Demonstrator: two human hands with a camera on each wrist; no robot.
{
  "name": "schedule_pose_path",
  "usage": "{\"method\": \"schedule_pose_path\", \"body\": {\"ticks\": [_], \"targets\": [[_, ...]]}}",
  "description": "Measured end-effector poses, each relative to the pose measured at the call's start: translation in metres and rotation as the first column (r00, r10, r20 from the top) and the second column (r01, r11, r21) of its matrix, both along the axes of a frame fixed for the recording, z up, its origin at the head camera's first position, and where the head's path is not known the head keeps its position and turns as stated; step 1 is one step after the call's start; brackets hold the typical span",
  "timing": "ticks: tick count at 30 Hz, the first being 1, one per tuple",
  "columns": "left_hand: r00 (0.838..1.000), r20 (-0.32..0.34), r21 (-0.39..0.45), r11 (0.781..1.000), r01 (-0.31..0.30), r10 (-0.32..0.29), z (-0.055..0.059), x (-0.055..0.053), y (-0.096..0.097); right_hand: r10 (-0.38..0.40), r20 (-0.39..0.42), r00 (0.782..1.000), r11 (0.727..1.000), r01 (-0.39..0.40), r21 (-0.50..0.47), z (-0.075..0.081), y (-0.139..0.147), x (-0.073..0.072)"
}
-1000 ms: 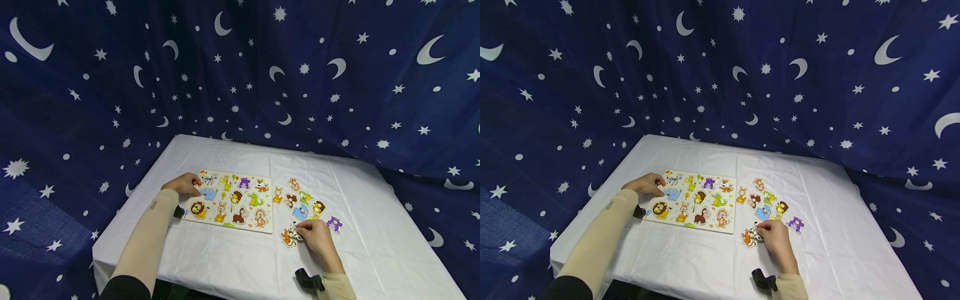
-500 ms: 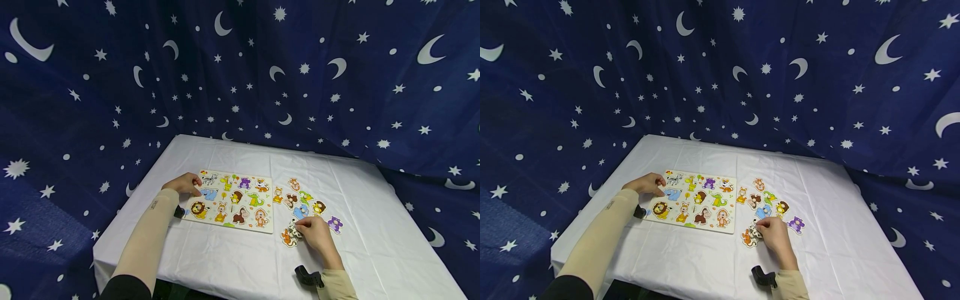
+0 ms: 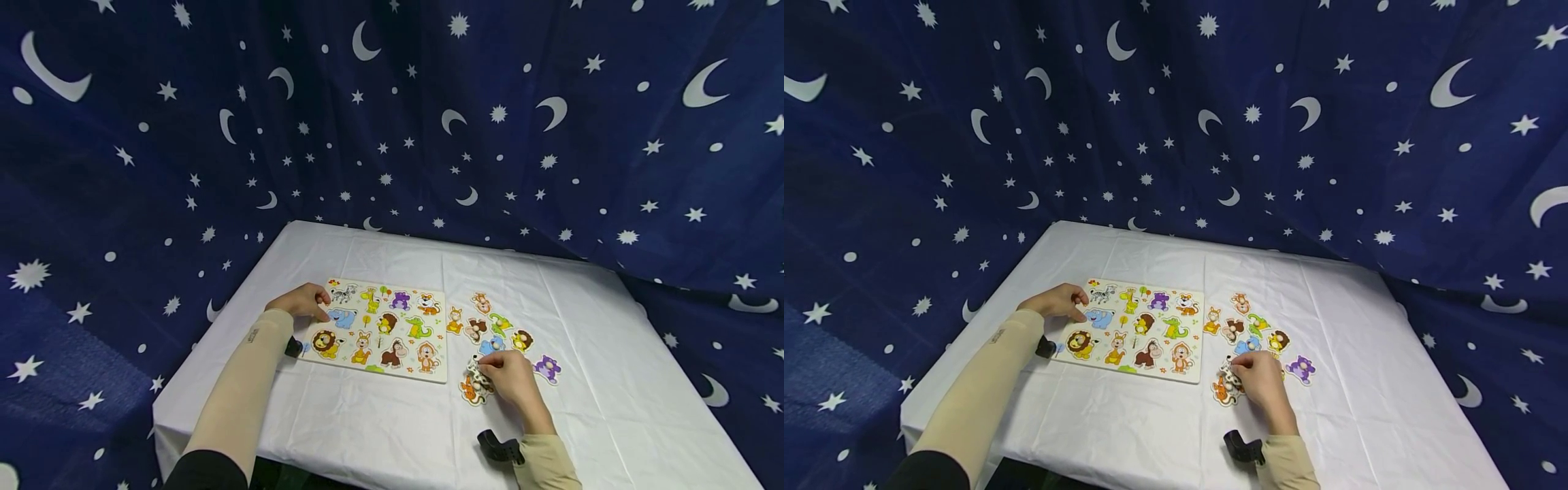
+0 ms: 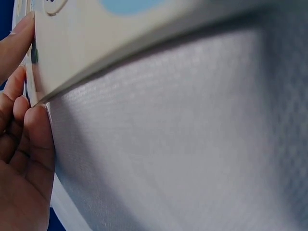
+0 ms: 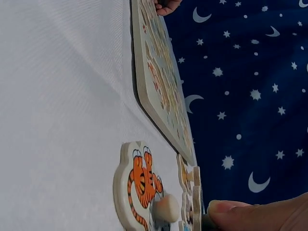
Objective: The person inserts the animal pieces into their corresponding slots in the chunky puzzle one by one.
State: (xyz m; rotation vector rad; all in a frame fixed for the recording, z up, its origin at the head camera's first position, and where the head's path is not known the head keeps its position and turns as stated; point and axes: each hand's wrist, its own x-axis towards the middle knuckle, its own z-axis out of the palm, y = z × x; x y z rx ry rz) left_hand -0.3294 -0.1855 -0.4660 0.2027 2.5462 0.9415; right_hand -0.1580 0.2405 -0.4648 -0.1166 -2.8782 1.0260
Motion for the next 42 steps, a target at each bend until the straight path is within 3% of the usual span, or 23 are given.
{"method": "schedule_pose_path", "body": {"ticks": [27, 42], "targets": [[1.0, -0.014, 0.022, 0.999, 0.023, -0.022, -0.002, 0.0, -0.002, 0.032, 0.022, 0.999, 0.999, -0.032, -0.015, -0.001, -0.018, -0.014], [0.999, -0.011, 0.006, 1.0, 0.03, -0.03, -0.004, -0.002, -0.004, 0.065, 0.027, 0.998, 0.998, -0.064, -0.028, 0.0, -0.024, -0.029]]}}
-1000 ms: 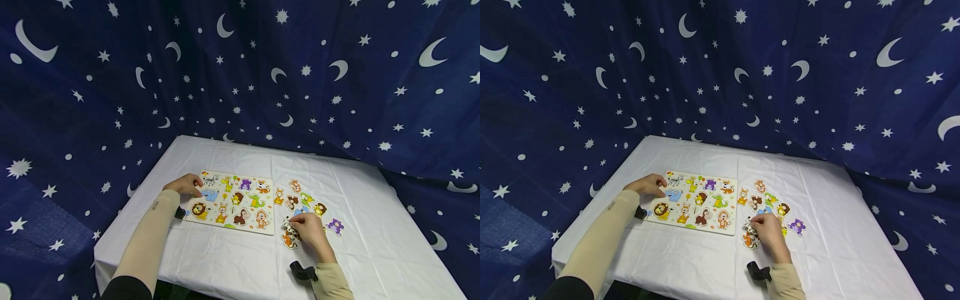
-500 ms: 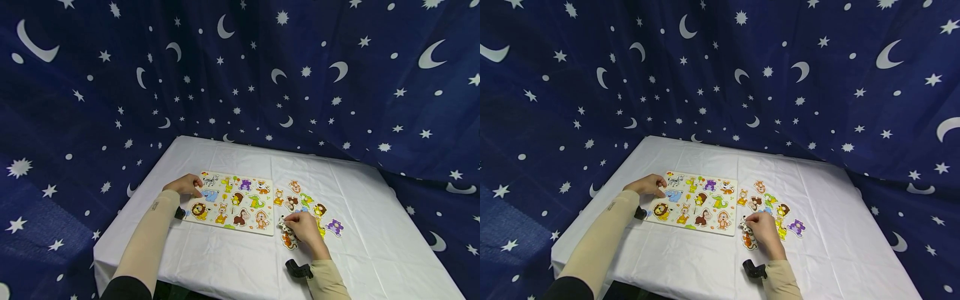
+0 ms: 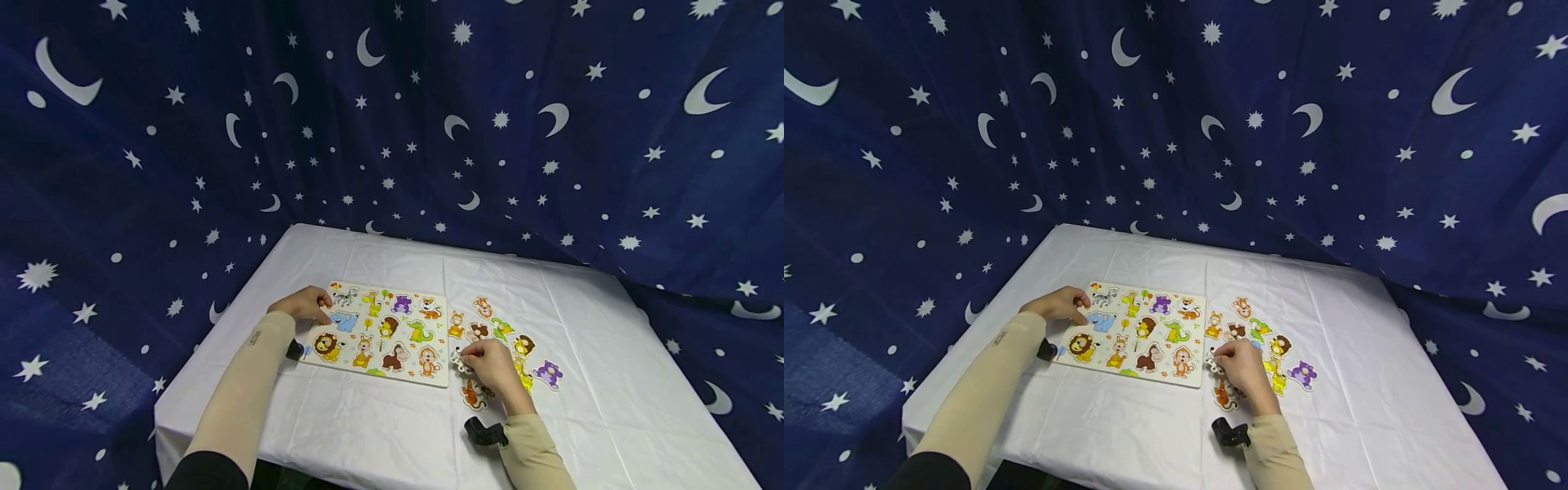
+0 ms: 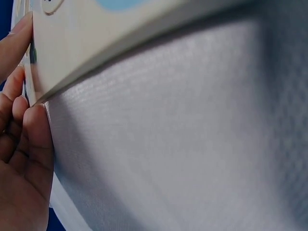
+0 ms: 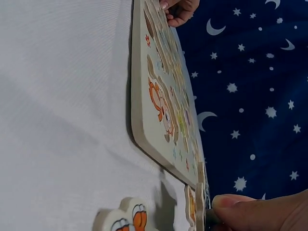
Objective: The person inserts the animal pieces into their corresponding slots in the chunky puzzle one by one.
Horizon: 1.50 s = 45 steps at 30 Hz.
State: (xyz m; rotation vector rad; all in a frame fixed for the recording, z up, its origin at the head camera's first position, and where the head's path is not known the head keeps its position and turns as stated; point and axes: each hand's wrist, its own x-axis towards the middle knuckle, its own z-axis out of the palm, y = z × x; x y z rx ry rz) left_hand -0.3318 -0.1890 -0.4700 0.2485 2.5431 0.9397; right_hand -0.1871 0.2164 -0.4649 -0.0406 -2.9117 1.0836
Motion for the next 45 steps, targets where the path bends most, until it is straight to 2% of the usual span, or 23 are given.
{"method": "schedule_pose_path", "body": {"ticks": [16, 28, 37, 45], "targets": [[1.0, -0.012, 0.002, 1.0, -0.001, 0.001, 0.004, 0.002, 0.003, 0.023, 0.0, 1.0, 1.0, -0.023, -0.018, 0.002, -0.009, -0.014], [1.0, -0.012, 0.026, 1.0, -0.004, 0.004, 0.0, 0.001, 0.001, 0.043, 0.012, 0.999, 0.998, -0.043, -0.051, 0.002, -0.019, -0.019], [1.0, -0.014, 0.025, 1.0, -0.005, 0.006, -0.001, 0.0, 0.001, 0.05, -0.007, 0.999, 0.997, -0.05, -0.051, -0.003, -0.023, -0.022], [1.0, -0.019, 0.026, 1.0, -0.003, 0.003, -0.001, 0.003, 0.0, 0.089, -0.053, 0.995, 0.995, -0.091, -0.034, -0.008, -0.032, -0.03]]}}
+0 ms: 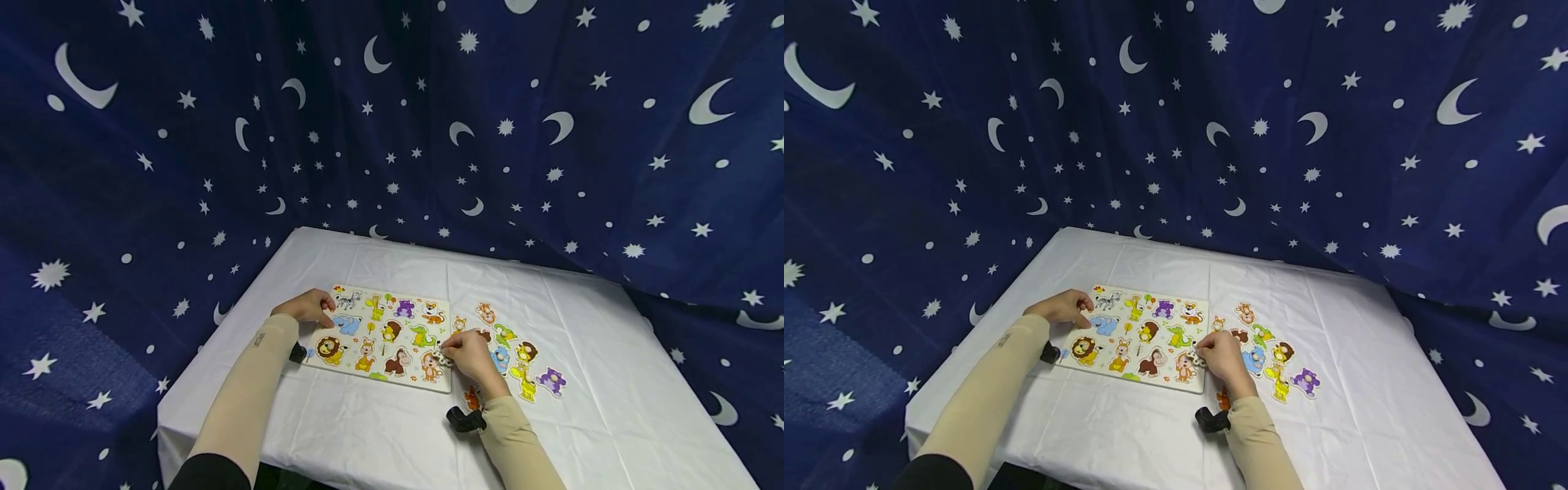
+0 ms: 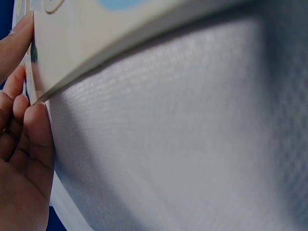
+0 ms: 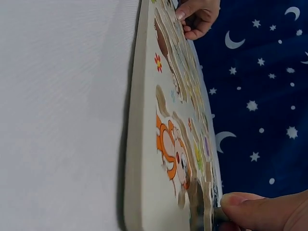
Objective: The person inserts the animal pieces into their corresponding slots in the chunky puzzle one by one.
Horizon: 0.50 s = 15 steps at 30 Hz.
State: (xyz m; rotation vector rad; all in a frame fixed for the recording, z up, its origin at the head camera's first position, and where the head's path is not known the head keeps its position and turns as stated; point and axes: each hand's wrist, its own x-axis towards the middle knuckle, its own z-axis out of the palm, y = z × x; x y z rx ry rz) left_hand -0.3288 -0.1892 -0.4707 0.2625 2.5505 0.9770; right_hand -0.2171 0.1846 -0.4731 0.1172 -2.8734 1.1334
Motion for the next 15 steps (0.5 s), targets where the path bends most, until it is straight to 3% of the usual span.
{"method": "schedule_pose_path", "body": {"ticks": [15], "targets": [[1.0, 0.0, -0.021, 1.0, -0.002, 0.002, 0.0, 0.001, 0.001, -0.002, -0.033, 0.999, 0.999, 0.003, 0.039, 0.005, -0.017, -0.01]]}}
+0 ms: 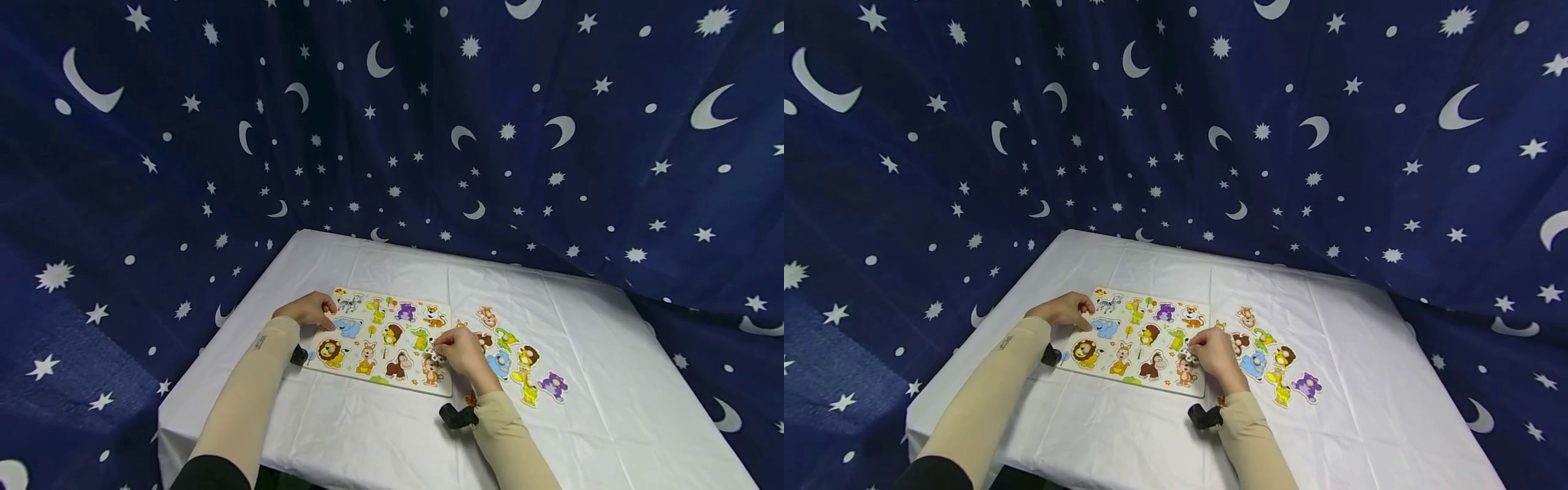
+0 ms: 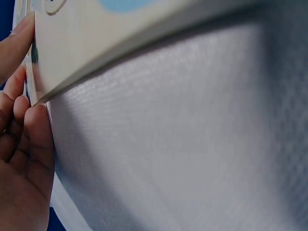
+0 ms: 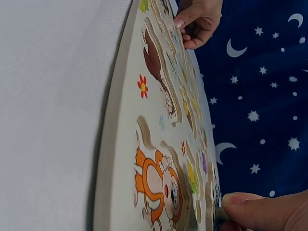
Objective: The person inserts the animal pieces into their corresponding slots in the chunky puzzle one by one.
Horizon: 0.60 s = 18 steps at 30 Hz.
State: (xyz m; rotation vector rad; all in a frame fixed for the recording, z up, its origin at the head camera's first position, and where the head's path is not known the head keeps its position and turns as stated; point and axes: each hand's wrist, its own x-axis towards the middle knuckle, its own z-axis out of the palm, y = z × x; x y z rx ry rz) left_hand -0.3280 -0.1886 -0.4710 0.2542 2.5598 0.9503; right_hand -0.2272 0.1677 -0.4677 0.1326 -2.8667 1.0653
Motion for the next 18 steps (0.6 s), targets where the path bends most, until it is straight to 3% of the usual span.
{"method": "schedule_pose_path", "body": {"ticks": [18], "targets": [[1.0, -0.003, -0.016, 1.0, -0.011, 0.011, 0.003, 0.004, 0.002, 0.054, 0.004, 0.999, 0.997, -0.054, -0.053, 0.001, -0.016, -0.008]]}}
